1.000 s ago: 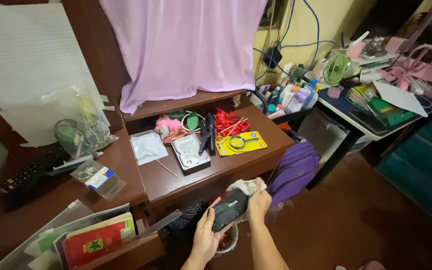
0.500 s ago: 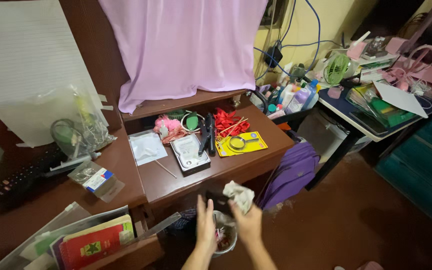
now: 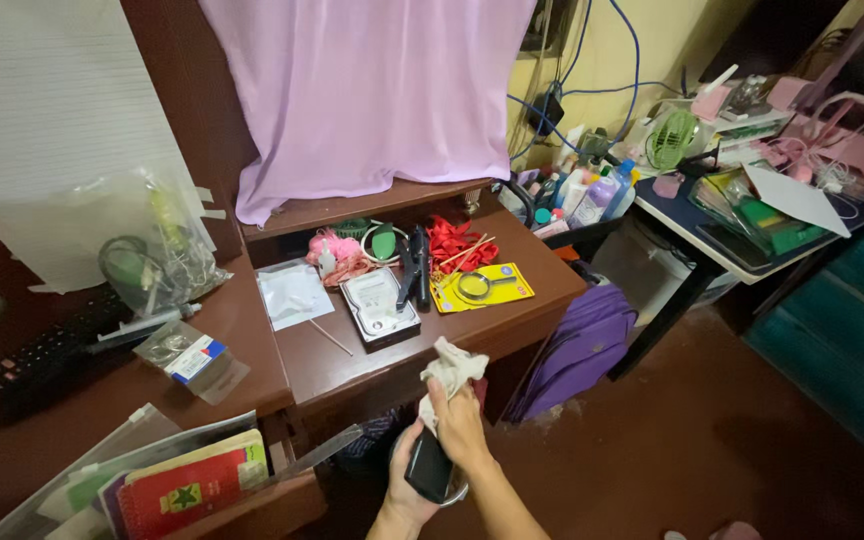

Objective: The person wipes several small electronic and miscellaneous items on a cluttered desk using a white cloth. They handle a black remote control, a silver hard drive, a small white rectangular device, and a pink ribbon-like object, wiping each one and placing it back on the desk.

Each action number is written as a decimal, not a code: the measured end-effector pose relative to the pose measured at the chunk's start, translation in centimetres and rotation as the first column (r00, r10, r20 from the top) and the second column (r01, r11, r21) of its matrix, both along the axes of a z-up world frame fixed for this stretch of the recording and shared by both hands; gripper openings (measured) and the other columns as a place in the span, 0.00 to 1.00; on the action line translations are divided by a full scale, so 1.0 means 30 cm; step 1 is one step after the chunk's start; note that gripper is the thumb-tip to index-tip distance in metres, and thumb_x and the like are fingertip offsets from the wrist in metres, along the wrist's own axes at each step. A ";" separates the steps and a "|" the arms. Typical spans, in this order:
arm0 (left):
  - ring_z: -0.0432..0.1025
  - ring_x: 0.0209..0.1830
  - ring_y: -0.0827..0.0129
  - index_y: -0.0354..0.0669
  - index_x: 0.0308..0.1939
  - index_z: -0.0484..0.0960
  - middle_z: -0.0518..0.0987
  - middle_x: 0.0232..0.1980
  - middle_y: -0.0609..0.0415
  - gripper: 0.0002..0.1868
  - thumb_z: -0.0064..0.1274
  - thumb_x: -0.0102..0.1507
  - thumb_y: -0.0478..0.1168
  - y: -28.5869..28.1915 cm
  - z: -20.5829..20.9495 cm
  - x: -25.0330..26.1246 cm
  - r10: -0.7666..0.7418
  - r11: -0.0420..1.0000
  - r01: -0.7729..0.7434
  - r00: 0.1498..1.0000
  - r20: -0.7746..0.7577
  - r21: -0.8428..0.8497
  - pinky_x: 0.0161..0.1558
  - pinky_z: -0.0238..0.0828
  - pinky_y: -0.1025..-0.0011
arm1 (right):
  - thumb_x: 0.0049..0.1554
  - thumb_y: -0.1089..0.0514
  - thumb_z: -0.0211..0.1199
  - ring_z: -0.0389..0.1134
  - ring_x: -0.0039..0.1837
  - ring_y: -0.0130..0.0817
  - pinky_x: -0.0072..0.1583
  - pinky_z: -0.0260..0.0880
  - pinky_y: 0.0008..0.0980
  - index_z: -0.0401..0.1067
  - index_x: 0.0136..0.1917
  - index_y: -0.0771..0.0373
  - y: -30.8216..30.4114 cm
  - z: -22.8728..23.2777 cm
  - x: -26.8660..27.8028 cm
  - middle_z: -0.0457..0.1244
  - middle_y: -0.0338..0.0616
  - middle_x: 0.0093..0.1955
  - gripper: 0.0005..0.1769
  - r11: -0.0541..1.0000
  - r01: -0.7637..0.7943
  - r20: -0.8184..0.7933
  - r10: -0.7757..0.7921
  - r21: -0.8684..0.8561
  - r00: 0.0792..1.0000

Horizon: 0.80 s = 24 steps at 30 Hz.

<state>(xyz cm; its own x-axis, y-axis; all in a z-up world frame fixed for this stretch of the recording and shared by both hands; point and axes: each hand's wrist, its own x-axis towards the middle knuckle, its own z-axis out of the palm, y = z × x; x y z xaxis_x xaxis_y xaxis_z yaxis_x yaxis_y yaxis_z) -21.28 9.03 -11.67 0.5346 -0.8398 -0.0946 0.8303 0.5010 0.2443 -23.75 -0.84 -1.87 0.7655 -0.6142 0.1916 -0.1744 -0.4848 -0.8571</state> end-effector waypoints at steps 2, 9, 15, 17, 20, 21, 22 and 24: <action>0.75 0.54 0.59 0.42 0.64 0.75 0.79 0.56 0.46 0.28 0.35 0.71 0.56 -0.020 -0.053 0.021 -0.057 0.998 0.056 0.997 -0.047 -0.026 0.57 0.70 0.58 | 0.63 0.41 0.51 0.63 0.72 0.48 0.74 0.58 0.44 0.63 0.73 0.61 0.040 -0.018 -0.010 0.64 0.54 0.70 0.32 0.992 0.013 0.119 -0.028 0.124 0.993; 0.75 0.50 0.51 0.40 0.61 0.75 0.79 0.55 0.44 0.27 0.42 0.65 0.54 -0.064 -0.250 0.151 0.092 0.987 -0.068 0.982 -0.165 0.147 0.56 0.72 0.57 | 0.67 0.49 0.52 0.40 0.83 0.58 0.78 0.26 0.49 0.60 0.77 0.70 0.237 -0.208 -0.096 0.53 0.58 0.80 0.32 0.978 -0.141 0.158 0.165 -0.153 0.974; 0.70 0.54 0.53 0.15 0.64 0.68 0.76 0.57 0.37 0.25 0.48 0.81 0.43 -0.039 -0.204 0.082 0.086 0.993 -0.048 0.925 0.369 -0.110 0.55 0.68 0.58 | 0.61 0.45 0.58 0.68 0.50 0.39 0.52 0.69 0.36 0.72 0.59 0.69 0.022 -0.182 0.017 0.66 0.47 0.49 0.25 0.820 0.086 0.229 -0.257 0.566 0.939; 0.70 0.59 0.64 0.26 0.70 0.68 0.77 0.62 0.46 0.26 0.46 0.73 0.42 -0.029 -0.076 0.042 -0.017 0.992 -0.027 0.940 0.341 0.125 0.60 0.66 0.68 | 0.61 0.47 0.61 0.63 0.42 0.32 0.44 0.63 0.32 0.74 0.55 0.69 -0.041 -0.164 -0.002 0.62 0.41 0.41 0.21 0.677 0.025 0.257 -0.312 0.735 0.915; 0.71 0.61 0.70 0.47 0.76 0.63 0.77 0.63 0.52 0.34 0.45 0.64 0.36 -0.024 0.087 0.016 0.024 0.949 -0.149 0.913 0.406 0.280 0.63 0.66 0.72 | 0.57 0.54 0.63 0.64 0.37 0.30 0.40 0.62 0.31 0.76 0.51 0.70 -0.044 -0.137 -0.008 0.64 0.40 0.37 0.17 0.609 0.055 0.186 -0.326 0.791 0.927; 0.72 0.61 0.70 0.54 0.78 0.60 0.76 0.63 0.52 0.39 0.45 0.61 0.33 -0.022 0.106 0.013 0.063 0.930 -0.215 0.892 0.448 0.297 0.62 0.66 0.71 | 0.55 0.56 0.63 0.65 0.37 0.30 0.39 0.64 0.32 0.77 0.51 0.71 -0.040 -0.135 -0.009 0.66 0.42 0.37 0.16 0.615 0.091 0.143 -0.320 0.783 0.937; 0.73 0.61 0.72 0.54 0.75 0.61 0.77 0.62 0.54 0.36 0.48 0.62 0.33 -0.027 0.107 0.025 0.096 0.903 -0.251 0.909 0.404 0.348 0.62 0.68 0.72 | 0.54 0.58 0.64 0.67 0.38 0.30 0.41 0.66 0.31 0.77 0.51 0.70 -0.031 -0.141 -0.010 0.68 0.42 0.39 0.15 0.620 0.082 0.158 -0.322 0.780 0.934; 0.75 0.60 0.76 0.53 0.69 0.62 0.79 0.62 0.59 0.31 0.53 0.63 0.32 -0.040 0.075 0.056 0.176 0.838 -0.312 0.931 0.320 0.448 0.60 0.71 0.73 | 0.52 0.61 0.64 0.72 0.41 0.29 0.43 0.71 0.31 0.76 0.51 0.69 -0.027 -0.167 -0.003 0.71 0.41 0.42 0.14 0.632 0.063 0.188 -0.323 0.772 0.928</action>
<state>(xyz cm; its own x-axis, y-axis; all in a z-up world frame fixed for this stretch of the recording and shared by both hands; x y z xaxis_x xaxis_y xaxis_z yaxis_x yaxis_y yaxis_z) -19.59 7.82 -9.43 0.7780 -0.5604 -0.2842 0.5702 0.4396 0.6940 -23.84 -1.65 -6.89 0.6008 -0.7703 -0.2139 0.1232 0.3536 -0.9273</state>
